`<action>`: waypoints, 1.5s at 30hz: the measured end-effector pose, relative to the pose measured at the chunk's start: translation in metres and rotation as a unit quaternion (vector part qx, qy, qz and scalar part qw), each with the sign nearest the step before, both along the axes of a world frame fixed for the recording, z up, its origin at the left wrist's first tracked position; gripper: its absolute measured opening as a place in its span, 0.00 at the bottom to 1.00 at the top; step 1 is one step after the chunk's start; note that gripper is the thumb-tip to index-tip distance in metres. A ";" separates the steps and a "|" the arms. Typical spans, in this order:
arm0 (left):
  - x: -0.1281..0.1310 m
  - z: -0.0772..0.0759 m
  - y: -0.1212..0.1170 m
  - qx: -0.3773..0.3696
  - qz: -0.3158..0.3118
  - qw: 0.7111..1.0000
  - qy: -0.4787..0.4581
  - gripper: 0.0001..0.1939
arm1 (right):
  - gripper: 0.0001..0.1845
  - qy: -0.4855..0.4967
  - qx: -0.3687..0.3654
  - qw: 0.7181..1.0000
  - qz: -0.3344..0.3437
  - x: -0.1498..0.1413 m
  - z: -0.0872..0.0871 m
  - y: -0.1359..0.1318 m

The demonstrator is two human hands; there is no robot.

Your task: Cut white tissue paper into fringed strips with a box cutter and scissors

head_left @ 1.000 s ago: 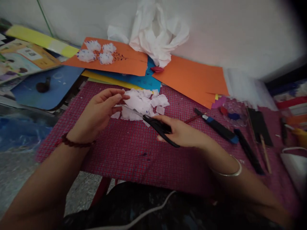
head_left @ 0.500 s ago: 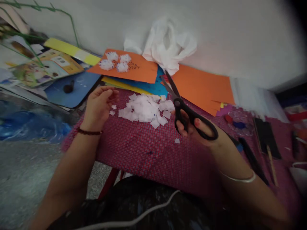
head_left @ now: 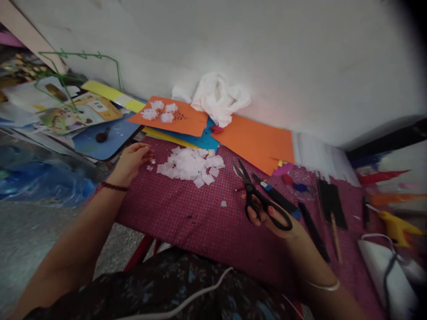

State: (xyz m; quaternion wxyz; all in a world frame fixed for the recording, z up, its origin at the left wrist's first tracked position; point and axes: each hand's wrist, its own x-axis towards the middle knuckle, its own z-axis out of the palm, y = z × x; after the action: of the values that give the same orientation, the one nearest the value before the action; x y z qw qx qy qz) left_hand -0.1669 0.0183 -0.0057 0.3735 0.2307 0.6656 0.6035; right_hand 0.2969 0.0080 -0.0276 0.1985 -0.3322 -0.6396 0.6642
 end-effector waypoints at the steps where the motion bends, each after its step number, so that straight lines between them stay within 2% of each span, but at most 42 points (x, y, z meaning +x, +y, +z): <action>1: 0.003 0.004 -0.001 -0.005 -0.003 1.000 0.008 0.04 | 0.37 0.041 -0.033 0.999 -0.009 0.000 -0.001 0.001; 4: 0.027 0.019 -0.006 0.027 -0.043 0.999 0.019 0.02 | 0.34 0.129 -0.114 0.985 -0.011 -0.002 -0.006 0.003; 5: 0.039 0.024 -0.008 0.035 -0.086 0.996 0.012 0.01 | 0.34 0.148 -0.126 0.981 0.000 -0.004 -0.007 0.004; 7: 0.071 0.034 -0.012 0.035 -0.193 0.980 -0.015 0.06 | 0.34 0.182 -0.134 0.974 0.027 -0.007 -0.011 0.004; 10: 0.124 0.038 -0.009 0.031 -0.379 0.925 -0.025 0.22 | 0.37 0.220 -0.138 0.963 0.066 -0.011 -0.016 0.002; 13: 0.164 0.026 0.008 0.074 -0.518 0.852 -0.030 0.34 | 0.41 0.245 -0.141 0.954 0.100 -0.010 -0.018 -0.002; 16: 0.183 0.014 0.027 0.087 -0.524 0.847 0.016 0.35 | 0.42 0.265 -0.141 0.948 0.107 -0.004 -0.016 -0.004; 18: 0.190 0.012 0.033 0.088 -0.542 0.835 -0.034 0.35 | 0.41 0.284 -0.150 0.942 0.094 0.001 -0.015 -0.003; 22: 0.208 0.021 0.034 0.083 -0.554 0.812 -0.164 0.31 | 0.40 0.311 -0.185 0.929 0.082 0.007 -0.017 0.000; 24: 0.218 0.024 0.034 0.080 -0.535 0.819 -0.190 0.26 | 0.39 0.318 -0.190 0.925 0.085 0.005 -0.019 0.000; 27: 0.223 0.022 0.040 0.063 -0.474 0.858 -0.188 0.07 | 0.38 0.324 -0.186 0.923 0.089 0.004 -0.021 -0.002; 30: 0.197 0.019 0.047 0.041 -0.401 0.906 -0.130 0.04 | 0.39 0.313 -0.167 0.931 0.088 0.008 -0.021 -0.003; 33: 0.146 0.022 0.044 0.047 -0.300 0.953 0.004 0.04 | 0.39 0.282 -0.138 0.948 0.061 0.014 -0.019 -0.001; 35: 0.116 0.026 0.036 0.031 -0.235 0.968 0.086 0.03 | 0.40 0.263 -0.121 0.956 0.042 0.015 -0.017 0.001; 37: 0.102 0.031 0.028 0.014 -0.215 0.970 0.113 0.04 | 0.41 0.256 -0.103 0.960 0.049 0.013 -0.014 0.003; 39: 0.106 0.034 0.023 0.004 -0.247 0.962 0.116 0.04 | 0.41 0.253 -0.088 0.961 0.065 0.011 -0.010 0.003; 41: 0.124 0.033 0.022 -0.005 -0.334 0.931 0.148 0.03 | 0.40 0.260 -0.085 0.961 0.049 0.013 -0.004 0.003; 43: 0.151 0.029 0.024 -0.005 -0.445 0.873 0.199 0.03 | 0.38 0.282 -0.086 0.955 -0.005 0.020 0.003 0.004; 45: 0.181 0.023 0.025 0.022 -0.552 0.794 0.253 0.03 | 0.38 0.305 -0.089 0.947 -0.052 0.029 0.010 0.006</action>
State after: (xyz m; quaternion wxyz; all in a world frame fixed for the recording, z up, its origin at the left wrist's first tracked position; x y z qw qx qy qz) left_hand 0.0139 0.0436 0.0174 0.4559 0.7119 0.4823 0.2294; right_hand 0.3254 0.0136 -0.0176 0.3880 -0.1625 -0.4687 0.7768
